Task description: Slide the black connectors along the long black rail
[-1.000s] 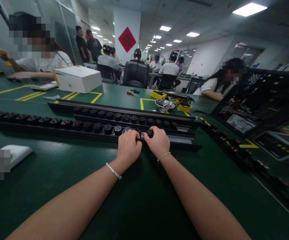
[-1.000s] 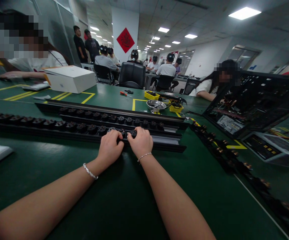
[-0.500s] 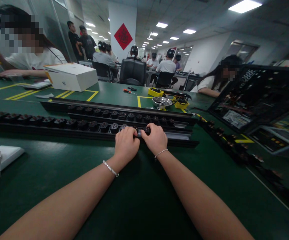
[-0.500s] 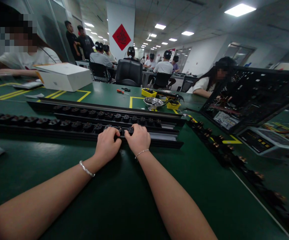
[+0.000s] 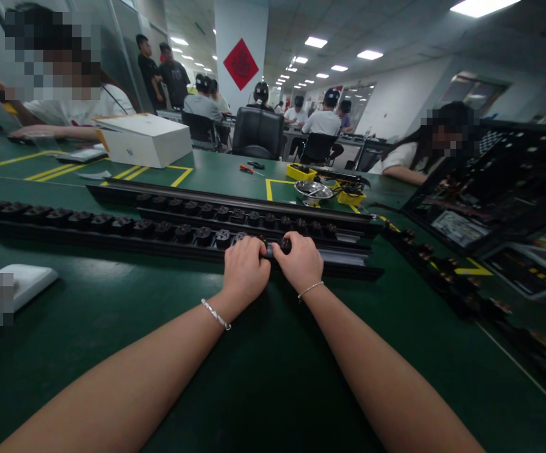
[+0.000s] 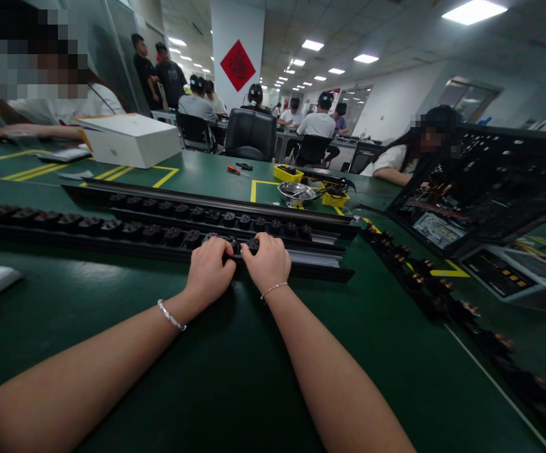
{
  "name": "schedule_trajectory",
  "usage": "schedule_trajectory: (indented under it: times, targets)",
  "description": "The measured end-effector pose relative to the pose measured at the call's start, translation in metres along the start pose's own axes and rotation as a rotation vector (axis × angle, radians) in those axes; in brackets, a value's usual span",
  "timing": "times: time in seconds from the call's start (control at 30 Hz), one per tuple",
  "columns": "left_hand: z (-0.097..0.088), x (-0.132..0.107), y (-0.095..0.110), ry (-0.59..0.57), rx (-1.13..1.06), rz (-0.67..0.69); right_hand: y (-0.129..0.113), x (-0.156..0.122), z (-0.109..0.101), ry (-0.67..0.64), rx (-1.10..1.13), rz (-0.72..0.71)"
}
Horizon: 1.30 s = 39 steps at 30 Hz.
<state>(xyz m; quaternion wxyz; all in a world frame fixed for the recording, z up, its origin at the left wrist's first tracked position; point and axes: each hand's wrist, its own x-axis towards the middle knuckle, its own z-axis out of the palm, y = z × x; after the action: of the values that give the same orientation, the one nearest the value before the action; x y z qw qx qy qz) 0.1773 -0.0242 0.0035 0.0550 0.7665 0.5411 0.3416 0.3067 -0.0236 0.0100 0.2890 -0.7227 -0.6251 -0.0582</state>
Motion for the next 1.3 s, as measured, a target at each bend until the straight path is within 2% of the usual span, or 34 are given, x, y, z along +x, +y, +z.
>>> schedule_trajectory:
  times: [0.87,1.1,1.3]
  targets:
    - [-0.0008,-0.0012,0.0012,0.008,-0.018,-0.006,-0.0011,0.0018,-0.0027,-0.021,0.024,0.034]
    - [-0.0001,-0.0011,0.0012,0.003,-0.006,-0.011,-0.0007,0.0004,-0.0026,0.012,0.001,-0.010]
    - [-0.0008,-0.0010,0.0015,-0.006,0.010,-0.014,0.0008,0.0009,-0.0044,0.000,-0.014,0.036]
